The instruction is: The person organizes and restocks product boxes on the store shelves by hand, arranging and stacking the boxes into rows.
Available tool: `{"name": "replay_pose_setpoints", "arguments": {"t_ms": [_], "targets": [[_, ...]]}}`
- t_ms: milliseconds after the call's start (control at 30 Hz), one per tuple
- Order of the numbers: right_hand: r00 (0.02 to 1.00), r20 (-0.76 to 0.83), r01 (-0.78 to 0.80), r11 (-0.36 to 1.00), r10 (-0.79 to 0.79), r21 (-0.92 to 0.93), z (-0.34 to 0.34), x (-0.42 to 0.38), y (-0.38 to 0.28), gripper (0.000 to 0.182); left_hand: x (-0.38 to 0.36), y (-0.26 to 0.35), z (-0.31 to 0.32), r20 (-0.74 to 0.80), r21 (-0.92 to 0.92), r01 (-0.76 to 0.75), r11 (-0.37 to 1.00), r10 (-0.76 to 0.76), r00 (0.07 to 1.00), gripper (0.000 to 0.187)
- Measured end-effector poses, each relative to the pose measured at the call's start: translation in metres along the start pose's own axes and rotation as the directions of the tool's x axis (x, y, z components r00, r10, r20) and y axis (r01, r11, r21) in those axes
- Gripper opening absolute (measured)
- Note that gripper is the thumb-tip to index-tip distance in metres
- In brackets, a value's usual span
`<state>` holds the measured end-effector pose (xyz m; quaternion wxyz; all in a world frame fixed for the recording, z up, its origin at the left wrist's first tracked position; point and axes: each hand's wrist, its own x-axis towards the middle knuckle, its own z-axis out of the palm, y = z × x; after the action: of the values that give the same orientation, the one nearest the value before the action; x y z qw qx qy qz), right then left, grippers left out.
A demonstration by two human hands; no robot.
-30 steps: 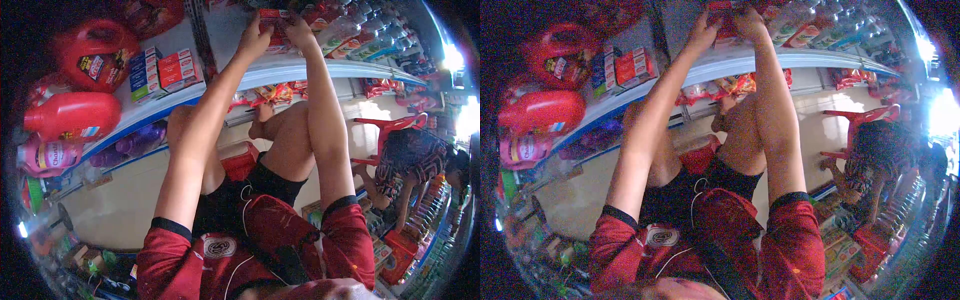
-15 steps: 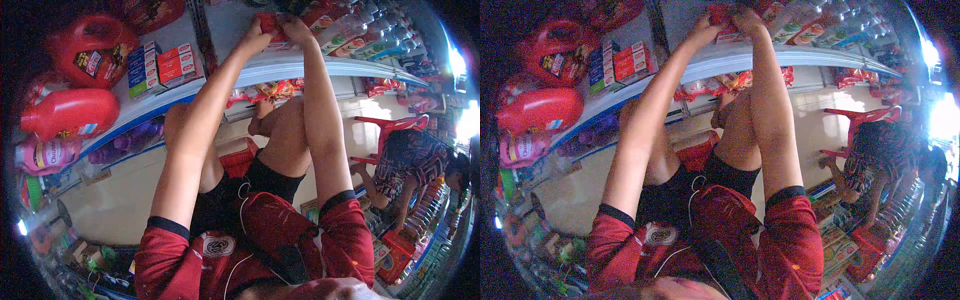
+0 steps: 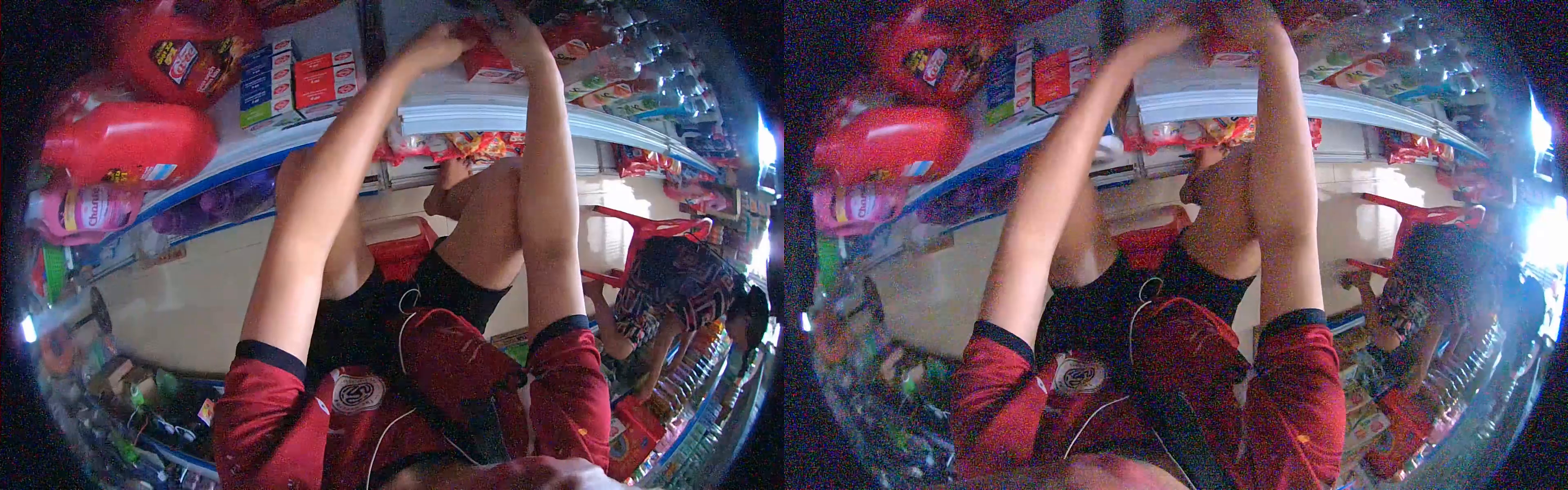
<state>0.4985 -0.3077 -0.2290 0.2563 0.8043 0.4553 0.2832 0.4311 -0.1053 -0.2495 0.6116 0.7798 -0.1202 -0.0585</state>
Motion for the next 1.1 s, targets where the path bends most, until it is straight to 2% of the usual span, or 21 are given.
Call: {"name": "replay_pose_setpoints", "arguments": {"t_ms": [33, 67, 100, 167, 200, 233, 267, 300, 333, 400, 433, 467, 533, 600, 700, 767, 833, 933, 1000, 1033, 1100], "targets": [[0.962, -0.014, -0.249, 0.9, 0.272, 0.358, -0.047, 0.028, -0.017, 0.04, -0.011, 0.011, -0.022, -0.016, 0.345, -0.12, 0.931, 0.134, 0.991, 0.047], [0.857, 0.073, -0.424, 0.619, 0.51, 0.661, -0.09, 0.045, -0.028, 0.043, -0.025, 0.019, -0.043, 0.014, 0.475, -0.119, 0.872, 0.128, 0.992, 0.048], [0.902, -0.047, -0.065, 0.243, 0.429, 0.968, -0.122, 0.05, -0.029, 0.041, -0.041, 0.029, -0.065, 0.044, 0.596, -0.121, 0.794, 0.118, 0.992, 0.049], [0.87, 0.345, -0.472, 0.391, 0.352, 0.79, -0.163, 0.09, -0.061, 0.04, -0.087, 0.084, -0.109, 0.07, 0.866, -0.116, 0.486, 0.112, 0.991, 0.054], [0.931, 0.107, -0.277, 0.485, 0.348, 0.829, -0.132, 0.093, -0.084, 0.041, -0.091, 0.057, -0.126, 0.001, 0.916, -0.063, 0.397, 0.155, 0.988, 0.048], [0.961, 0.138, -0.245, 0.503, 0.241, 0.829, -0.12, 0.103, -0.098, 0.042, -0.094, 0.026, -0.144, -0.06, 0.953, -0.005, 0.303, 0.205, 0.977, 0.046], [0.977, 0.169, -0.214, 0.517, 0.133, 0.829, -0.118, 0.117, -0.112, 0.043, -0.103, 0.019, -0.165, -0.075, 0.894, 0.019, 0.448, 0.108, 0.991, 0.045], [0.975, 0.22, -0.17, 0.629, -0.002, 0.759, -0.148, 0.128, -0.118, 0.041, -0.111, 0.014, -0.187, -0.075, 0.813, 0.055, 0.579, 0.009, 0.997, 0.043], [0.977, 0.215, -0.175, 0.62, 0.01, 0.765, -0.144, 0.133, -0.127, 0.041, -0.106, -0.015, -0.211, -0.095, 0.786, 0.076, 0.613, -0.001, 0.995, 0.043], [0.992, 0.13, -0.117, 0.476, 0.007, 0.871, -0.13, 0.139, -0.146, 0.038, -0.119, -0.028, -0.223, -0.07, 0.815, 0.048, 0.578, 0.017, 0.997, 0.043], [0.969, 0.244, -0.235, 0.417, 0.034, 0.878, -0.164, 0.136, -0.135, 0.037, -0.124, -0.023, -0.225, -0.056, 0.835, 0.024, 0.55, 0.043, 0.997, 0.044], [0.972, 0.233, -0.229, 0.413, 0.04, 0.882, -0.164, 0.139, -0.135, 0.037, -0.136, -0.022, -0.221, -0.086, 0.842, 0.062, 0.535, 0.019, 0.996, 0.042], [0.972, 0.225, -0.232, 0.407, 0.067, 0.883, -0.152, 0.139, -0.13, 0.04, -0.14, -0.022, -0.22, -0.016, 0.897, -0.019, 0.441, 0.077, 0.997, 0.042], [0.987, 0.152, -0.158, 0.49, 0.051, 0.857, -0.149, 0.139, -0.126, 0.044, -0.139, -0.019, -0.217, -0.007, 0.863, -0.028, 0.505, 0.066, 0.998, 0.044], [0.943, 0.324, -0.328, 0.381, 0.078, 0.865, -0.15, 0.137, -0.126, 0.045, -0.132, -0.011, -0.21, 0.088, 0.824, -0.093, 0.559, 0.035, 0.995, 0.037], [0.977, 0.205, -0.212, 0.308, 0.054, 0.928, -0.133, 0.137, -0.13, 0.045, -0.127, 0.0, -0.202, 0.033, 0.862, 0.018, 0.506, -0.092, 0.995, 0.039], [0.971, 0.23, -0.241, 0.258, 0.069, 0.936, -0.135, 0.132, -0.127, 0.045, -0.115, -0.023, -0.208, 0.016, 0.848, 0.01, 0.529, -0.045, 0.999, 0.039], [0.968, 0.214, -0.243, 0.273, 0.134, 0.931, -0.122, 0.136, -0.134, 0.046, -0.104, -0.028, -0.207, -0.029, 0.829, 0.101, 0.55, -0.139, 0.99, 0.041], [0.973, 0.15, -0.195, 0.271, 0.178, 0.943, -0.12, 0.134, -0.134, 0.045, -0.101, -0.025, -0.198, -0.072, 0.786, 0.054, 0.615, 0.004, 0.997, 0.045], [0.97, 0.154, -0.201, 0.268, 0.186, 0.942, -0.131, 0.13, -0.128, 0.045, -0.103, -0.012, -0.188, -0.063, 0.789, 0.048, 0.613, 0.004, 0.998, 0.045], [0.948, 0.291, -0.317, 0.349, 0.127, 0.882, -0.16, 0.124, -0.107, 0.045, -0.106, 0.026, -0.161, -0.266, 0.458, -0.118, 0.881, 0.263, 0.927, 0.051]]}}
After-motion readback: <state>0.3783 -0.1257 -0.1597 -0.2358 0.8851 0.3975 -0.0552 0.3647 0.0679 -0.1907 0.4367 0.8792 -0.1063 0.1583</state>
